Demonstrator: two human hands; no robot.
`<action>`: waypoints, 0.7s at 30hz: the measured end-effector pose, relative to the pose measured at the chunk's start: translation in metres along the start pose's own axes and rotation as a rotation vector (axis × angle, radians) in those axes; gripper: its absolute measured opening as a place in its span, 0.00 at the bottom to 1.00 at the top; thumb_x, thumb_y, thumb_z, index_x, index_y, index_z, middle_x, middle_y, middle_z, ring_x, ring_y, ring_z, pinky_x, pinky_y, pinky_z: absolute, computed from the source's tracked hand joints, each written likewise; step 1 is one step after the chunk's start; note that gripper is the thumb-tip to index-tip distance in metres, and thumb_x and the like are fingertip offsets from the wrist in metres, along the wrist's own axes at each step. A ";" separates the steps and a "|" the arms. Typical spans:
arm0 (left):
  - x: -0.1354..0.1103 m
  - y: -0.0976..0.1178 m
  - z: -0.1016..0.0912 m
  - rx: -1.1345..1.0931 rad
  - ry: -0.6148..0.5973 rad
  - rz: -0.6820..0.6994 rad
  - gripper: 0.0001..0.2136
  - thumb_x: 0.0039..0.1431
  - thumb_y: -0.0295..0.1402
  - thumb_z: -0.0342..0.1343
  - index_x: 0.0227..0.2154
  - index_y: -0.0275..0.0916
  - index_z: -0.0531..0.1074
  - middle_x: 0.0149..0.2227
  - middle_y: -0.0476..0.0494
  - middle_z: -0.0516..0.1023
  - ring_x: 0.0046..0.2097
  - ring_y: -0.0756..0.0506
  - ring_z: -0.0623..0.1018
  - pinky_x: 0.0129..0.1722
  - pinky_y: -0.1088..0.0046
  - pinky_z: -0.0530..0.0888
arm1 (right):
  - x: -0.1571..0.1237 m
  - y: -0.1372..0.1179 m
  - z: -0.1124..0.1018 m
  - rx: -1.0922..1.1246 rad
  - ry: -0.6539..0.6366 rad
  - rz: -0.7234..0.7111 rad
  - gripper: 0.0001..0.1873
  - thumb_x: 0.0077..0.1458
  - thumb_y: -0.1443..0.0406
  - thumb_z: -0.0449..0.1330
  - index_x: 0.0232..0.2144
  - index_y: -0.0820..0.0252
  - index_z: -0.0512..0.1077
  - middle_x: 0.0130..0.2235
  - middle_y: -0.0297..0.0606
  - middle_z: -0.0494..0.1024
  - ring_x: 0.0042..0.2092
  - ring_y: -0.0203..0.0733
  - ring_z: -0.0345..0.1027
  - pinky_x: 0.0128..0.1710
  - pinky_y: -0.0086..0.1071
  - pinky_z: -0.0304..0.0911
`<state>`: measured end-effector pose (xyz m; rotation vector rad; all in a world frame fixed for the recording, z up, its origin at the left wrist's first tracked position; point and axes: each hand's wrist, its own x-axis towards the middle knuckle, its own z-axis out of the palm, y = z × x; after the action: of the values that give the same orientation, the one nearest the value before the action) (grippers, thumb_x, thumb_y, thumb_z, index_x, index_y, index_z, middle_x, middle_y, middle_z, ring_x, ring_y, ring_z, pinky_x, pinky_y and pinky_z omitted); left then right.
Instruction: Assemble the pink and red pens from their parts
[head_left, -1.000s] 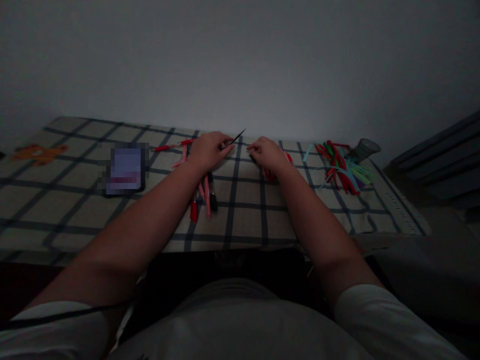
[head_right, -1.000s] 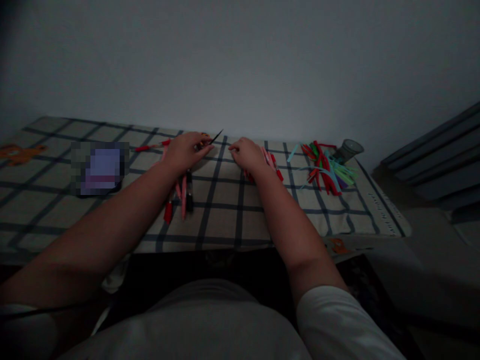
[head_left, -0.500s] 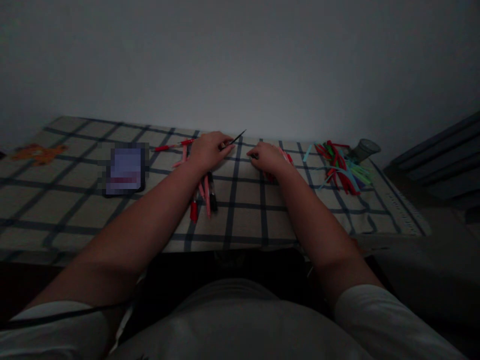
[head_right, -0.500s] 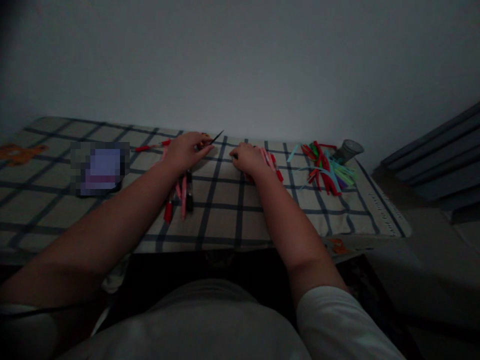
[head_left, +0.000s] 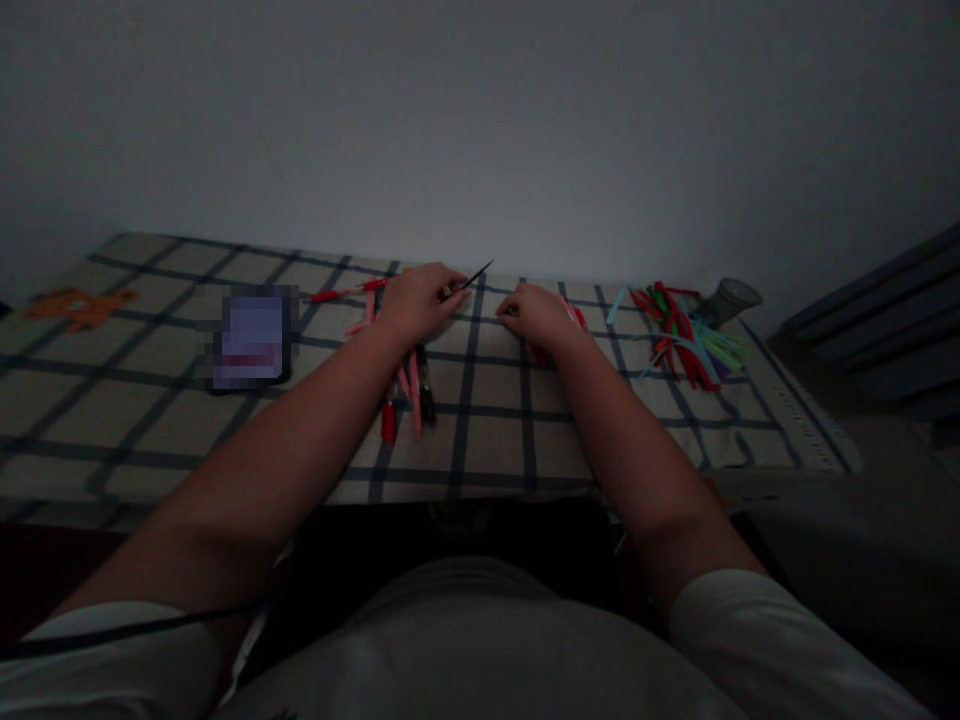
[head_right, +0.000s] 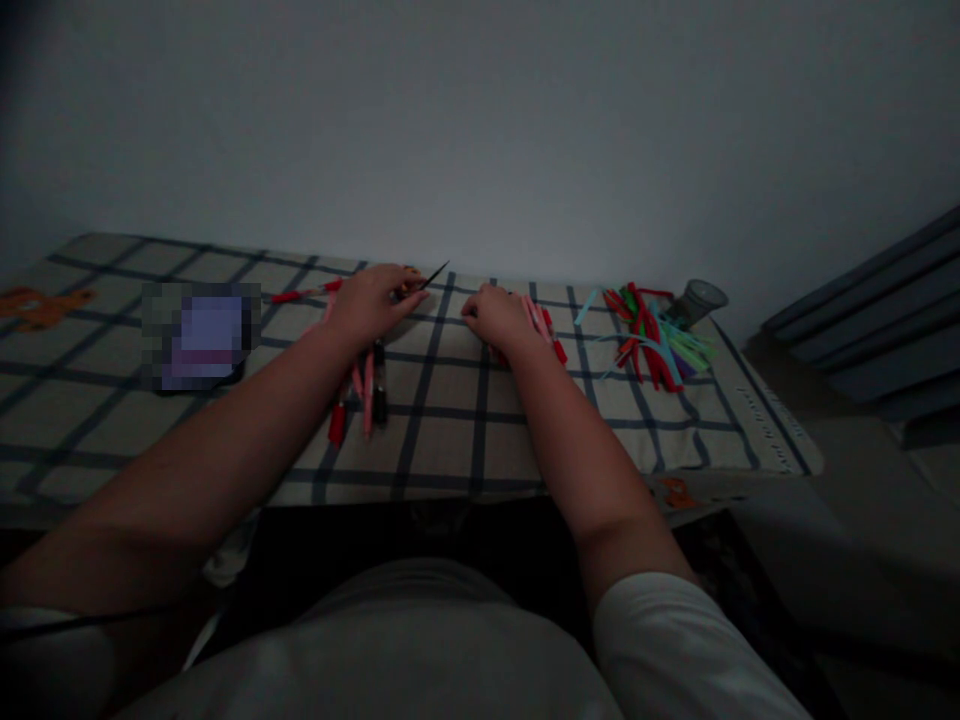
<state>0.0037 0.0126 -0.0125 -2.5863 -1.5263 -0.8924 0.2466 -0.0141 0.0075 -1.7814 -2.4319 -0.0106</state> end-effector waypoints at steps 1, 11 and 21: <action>0.000 0.000 0.000 0.000 0.001 -0.003 0.18 0.77 0.44 0.58 0.59 0.44 0.86 0.55 0.38 0.89 0.56 0.35 0.84 0.56 0.60 0.76 | 0.000 0.001 0.001 0.002 0.007 0.002 0.18 0.72 0.65 0.62 0.56 0.57 0.90 0.61 0.52 0.86 0.60 0.60 0.81 0.61 0.47 0.73; 0.001 0.000 0.000 -0.023 0.017 0.025 0.16 0.76 0.42 0.59 0.57 0.45 0.87 0.55 0.37 0.89 0.59 0.35 0.83 0.59 0.58 0.76 | 0.002 -0.001 0.005 0.046 0.076 0.019 0.16 0.70 0.66 0.62 0.49 0.58 0.90 0.56 0.53 0.88 0.56 0.59 0.82 0.56 0.46 0.72; 0.002 0.002 -0.001 -0.061 -0.025 0.025 0.19 0.77 0.39 0.57 0.62 0.43 0.85 0.59 0.36 0.89 0.60 0.35 0.84 0.63 0.58 0.76 | 0.008 0.000 0.004 0.334 0.271 0.108 0.16 0.67 0.69 0.62 0.51 0.61 0.87 0.52 0.48 0.90 0.54 0.53 0.83 0.58 0.42 0.74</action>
<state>0.0052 0.0127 -0.0104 -2.6621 -1.4920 -0.9217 0.2439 -0.0058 0.0040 -1.6390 -2.0116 0.1461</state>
